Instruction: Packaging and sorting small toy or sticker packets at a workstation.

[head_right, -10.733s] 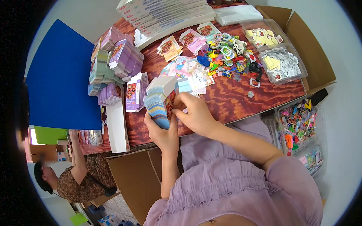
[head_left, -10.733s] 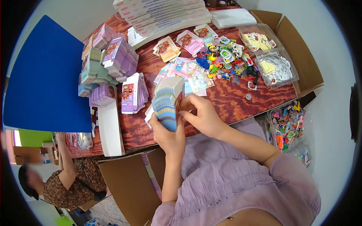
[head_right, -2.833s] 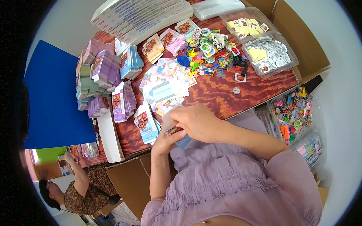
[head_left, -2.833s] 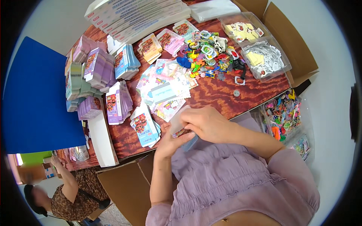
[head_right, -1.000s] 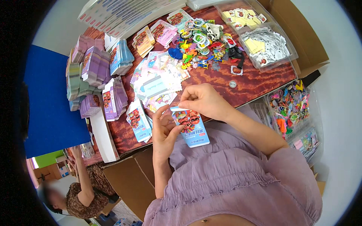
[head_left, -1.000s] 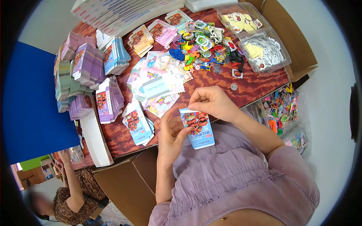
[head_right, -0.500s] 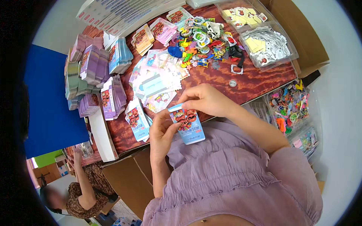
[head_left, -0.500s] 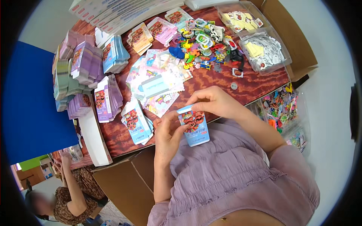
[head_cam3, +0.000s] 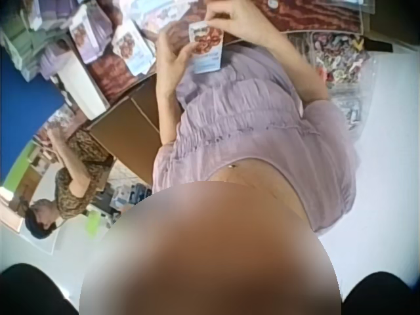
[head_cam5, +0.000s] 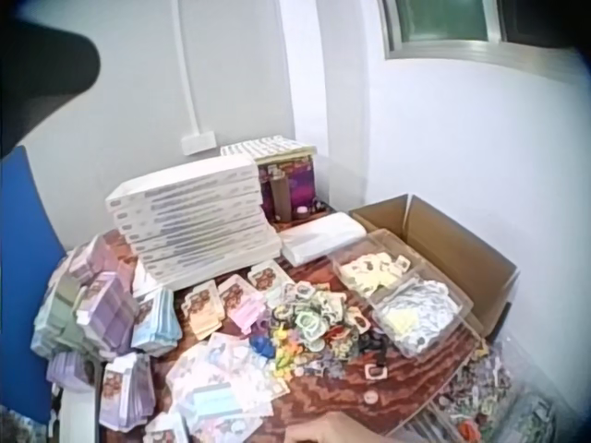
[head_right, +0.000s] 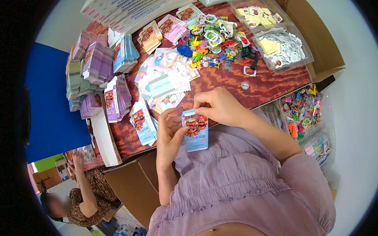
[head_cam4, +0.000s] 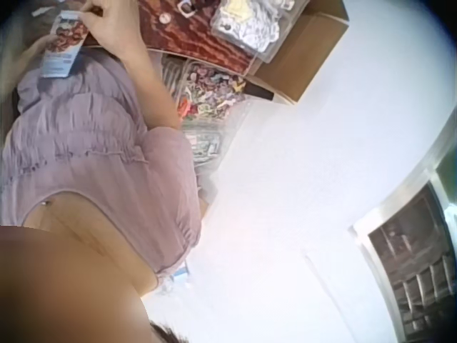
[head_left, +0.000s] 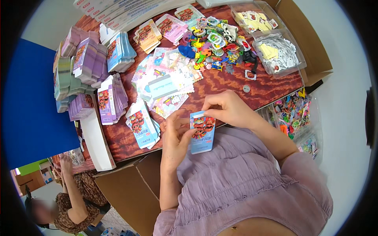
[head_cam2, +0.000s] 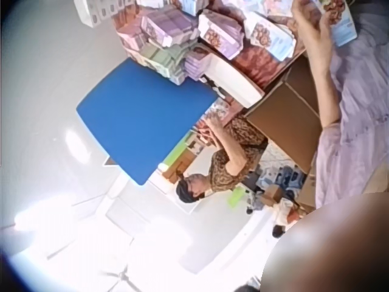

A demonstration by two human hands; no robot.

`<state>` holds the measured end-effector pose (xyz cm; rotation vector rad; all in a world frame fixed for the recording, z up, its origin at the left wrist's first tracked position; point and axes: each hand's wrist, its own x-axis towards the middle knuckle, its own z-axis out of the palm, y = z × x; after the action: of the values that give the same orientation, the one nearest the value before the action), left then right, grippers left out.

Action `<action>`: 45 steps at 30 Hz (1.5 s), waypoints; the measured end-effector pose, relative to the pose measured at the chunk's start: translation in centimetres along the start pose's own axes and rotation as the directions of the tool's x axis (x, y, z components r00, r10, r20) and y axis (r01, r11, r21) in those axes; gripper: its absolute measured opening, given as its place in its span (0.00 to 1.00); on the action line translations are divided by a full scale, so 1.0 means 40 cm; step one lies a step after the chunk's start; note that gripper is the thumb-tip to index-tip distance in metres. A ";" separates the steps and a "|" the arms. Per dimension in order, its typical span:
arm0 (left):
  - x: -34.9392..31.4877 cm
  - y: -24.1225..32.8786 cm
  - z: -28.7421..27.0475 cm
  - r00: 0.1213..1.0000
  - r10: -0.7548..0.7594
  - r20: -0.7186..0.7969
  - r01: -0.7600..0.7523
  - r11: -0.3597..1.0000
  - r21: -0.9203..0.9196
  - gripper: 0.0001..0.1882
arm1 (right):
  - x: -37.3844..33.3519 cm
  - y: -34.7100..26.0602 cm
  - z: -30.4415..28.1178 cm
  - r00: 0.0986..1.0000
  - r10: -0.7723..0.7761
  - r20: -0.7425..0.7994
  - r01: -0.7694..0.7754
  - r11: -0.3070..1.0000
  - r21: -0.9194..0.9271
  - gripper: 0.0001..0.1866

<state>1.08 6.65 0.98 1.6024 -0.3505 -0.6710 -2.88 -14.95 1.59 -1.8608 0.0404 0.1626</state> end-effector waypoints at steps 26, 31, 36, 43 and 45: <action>-0.020 -0.001 0.048 0.990 0.138 0.007 -0.138 0.988 0.073 0.17 | -0.064 0.014 0.058 0.997 0.074 -0.027 -0.050 0.861 0.506 0.05; -0.050 -0.037 0.090 0.940 0.249 -0.232 -0.213 0.962 0.169 0.11 | -0.105 0.036 0.117 0.994 0.102 -0.045 -0.052 0.782 0.622 0.14; -0.069 -0.051 0.077 0.961 0.198 -0.192 -0.166 0.971 0.171 0.10 | -0.146 0.048 0.118 0.985 0.137 0.101 -0.169 0.718 0.675 0.16; -0.090 -0.016 0.091 0.969 0.194 -0.153 -0.178 0.977 0.115 0.09 | -0.164 0.049 0.132 0.980 0.190 0.067 -0.167 0.583 0.795 0.11; -0.095 -0.017 0.092 0.966 0.213 -0.149 -0.192 0.971 0.145 0.09 | -0.169 0.043 0.147 0.979 0.206 0.001 -0.119 0.562 0.819 0.09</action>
<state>-4.23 6.03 1.02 1.7045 -0.4368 -0.3633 -10.30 -10.20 -0.81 -0.9063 0.3104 0.1473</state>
